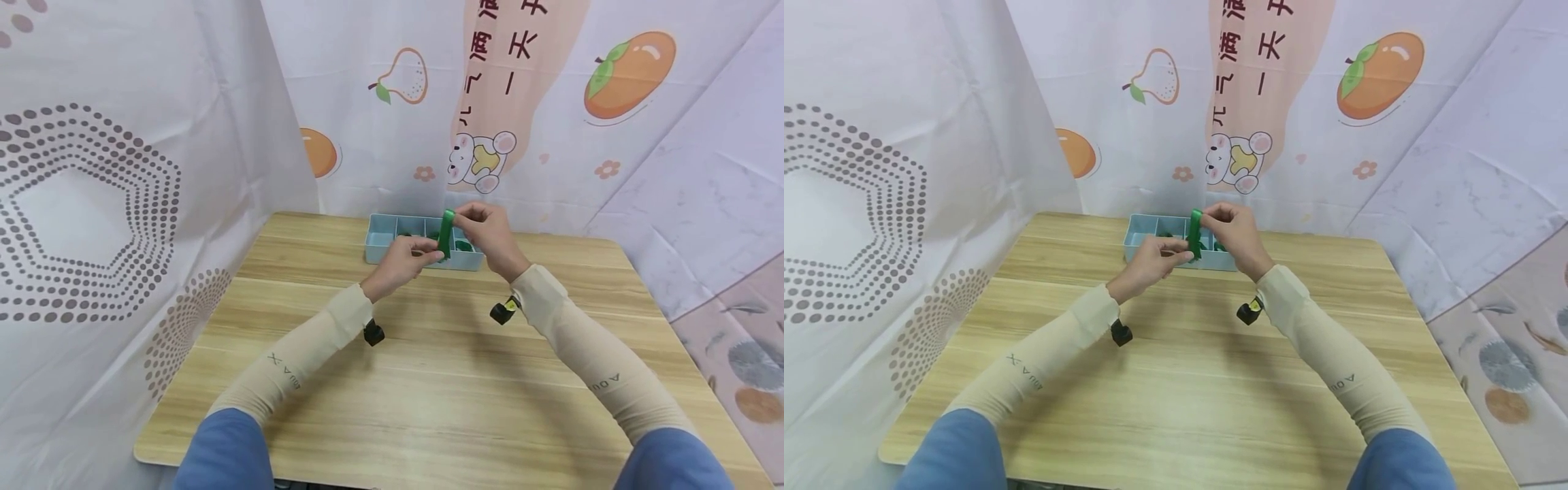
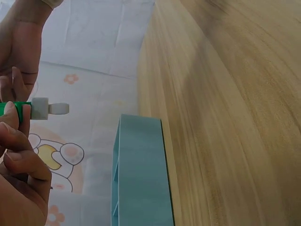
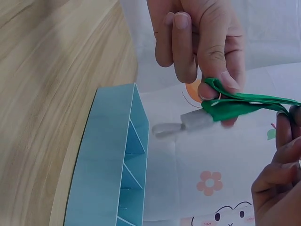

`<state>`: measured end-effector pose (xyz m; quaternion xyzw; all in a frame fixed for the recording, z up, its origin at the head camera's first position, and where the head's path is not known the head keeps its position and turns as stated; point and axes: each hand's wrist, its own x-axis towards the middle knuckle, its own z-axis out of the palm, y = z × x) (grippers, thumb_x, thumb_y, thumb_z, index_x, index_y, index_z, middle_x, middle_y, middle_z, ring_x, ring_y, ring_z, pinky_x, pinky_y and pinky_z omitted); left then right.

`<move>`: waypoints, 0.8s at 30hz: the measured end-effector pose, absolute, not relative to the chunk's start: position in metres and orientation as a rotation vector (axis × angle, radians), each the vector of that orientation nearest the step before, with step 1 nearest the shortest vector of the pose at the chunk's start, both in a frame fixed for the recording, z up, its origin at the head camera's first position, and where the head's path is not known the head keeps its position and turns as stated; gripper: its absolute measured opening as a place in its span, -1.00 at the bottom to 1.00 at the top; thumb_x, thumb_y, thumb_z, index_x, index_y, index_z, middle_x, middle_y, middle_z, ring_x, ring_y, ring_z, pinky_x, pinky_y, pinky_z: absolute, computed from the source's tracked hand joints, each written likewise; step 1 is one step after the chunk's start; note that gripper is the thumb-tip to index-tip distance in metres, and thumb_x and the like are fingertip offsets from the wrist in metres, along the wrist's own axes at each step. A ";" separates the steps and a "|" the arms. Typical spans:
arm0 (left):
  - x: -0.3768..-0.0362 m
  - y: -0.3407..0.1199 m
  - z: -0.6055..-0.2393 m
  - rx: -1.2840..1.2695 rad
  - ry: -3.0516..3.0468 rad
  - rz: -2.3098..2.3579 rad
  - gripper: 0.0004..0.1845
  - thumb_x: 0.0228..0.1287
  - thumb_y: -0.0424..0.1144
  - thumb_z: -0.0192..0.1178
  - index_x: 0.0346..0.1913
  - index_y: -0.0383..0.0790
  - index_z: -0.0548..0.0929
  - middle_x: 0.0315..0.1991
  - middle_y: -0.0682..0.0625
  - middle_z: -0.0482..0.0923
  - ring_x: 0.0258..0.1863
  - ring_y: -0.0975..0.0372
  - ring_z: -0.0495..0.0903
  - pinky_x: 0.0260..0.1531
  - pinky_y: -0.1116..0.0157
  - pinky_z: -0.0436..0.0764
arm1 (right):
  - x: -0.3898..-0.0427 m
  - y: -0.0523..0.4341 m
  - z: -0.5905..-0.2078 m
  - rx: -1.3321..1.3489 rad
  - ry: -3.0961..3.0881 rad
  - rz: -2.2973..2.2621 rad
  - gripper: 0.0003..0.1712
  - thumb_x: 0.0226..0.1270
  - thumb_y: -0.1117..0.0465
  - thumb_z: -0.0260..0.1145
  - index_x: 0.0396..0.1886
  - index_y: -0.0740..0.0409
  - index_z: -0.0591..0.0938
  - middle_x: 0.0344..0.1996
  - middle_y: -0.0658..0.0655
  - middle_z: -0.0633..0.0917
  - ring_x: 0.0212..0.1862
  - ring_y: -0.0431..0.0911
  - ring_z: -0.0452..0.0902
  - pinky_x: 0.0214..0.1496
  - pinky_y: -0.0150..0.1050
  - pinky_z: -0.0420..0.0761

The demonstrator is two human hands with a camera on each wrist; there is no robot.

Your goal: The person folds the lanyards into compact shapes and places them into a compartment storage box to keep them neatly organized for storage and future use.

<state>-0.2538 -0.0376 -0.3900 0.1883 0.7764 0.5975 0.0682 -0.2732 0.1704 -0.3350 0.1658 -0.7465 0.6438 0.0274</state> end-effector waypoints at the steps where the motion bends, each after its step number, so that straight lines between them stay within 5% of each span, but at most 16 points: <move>1: -0.254 -0.037 -0.390 0.572 2.338 1.804 -0.67 0.46 -0.10 0.32 0.16 -0.17 0.74 -0.05 0.04 0.73 -0.33 0.17 0.58 -0.50 0.32 0.49 | -0.273 0.170 -0.335 0.513 -2.302 1.985 -0.81 0.42 0.14 0.44 -0.21 0.20 0.78 -0.50 -0.03 0.62 -0.56 -0.18 0.31 -0.56 -0.36 0.32; 9: -0.254 -0.038 -0.393 0.611 2.294 1.845 -0.71 0.47 -0.04 0.30 0.05 -0.14 0.76 -0.20 0.02 0.62 -0.45 0.23 0.49 -0.50 0.30 0.44 | -0.277 0.170 -0.332 0.479 -2.274 1.969 -0.78 0.38 0.15 0.46 -0.20 0.25 0.78 -0.61 -0.04 0.50 -0.56 -0.19 0.31 -0.57 -0.35 0.33; 16: -0.252 -0.037 -0.392 0.696 2.145 1.957 -0.77 0.49 -0.13 0.29 -0.05 -0.22 0.76 -0.49 -0.05 0.51 -0.60 0.21 0.37 -0.54 0.26 0.41 | -0.283 0.177 -0.336 0.444 -2.211 2.131 -0.87 0.44 0.25 0.39 -0.10 0.16 0.76 -0.49 -0.04 0.60 -0.56 -0.21 0.32 -0.56 -0.37 0.32; 24: -0.252 -0.040 -0.392 0.650 2.133 1.970 -0.78 0.42 -0.11 0.36 -0.06 -0.18 0.81 -0.26 -0.06 0.71 -0.50 0.25 0.37 -0.52 0.32 0.35 | -0.286 0.182 -0.338 0.418 -2.157 2.347 -0.89 0.45 0.28 0.38 -0.11 0.10 0.78 -0.47 -0.03 0.59 -0.57 -0.21 0.31 -0.56 -0.37 0.27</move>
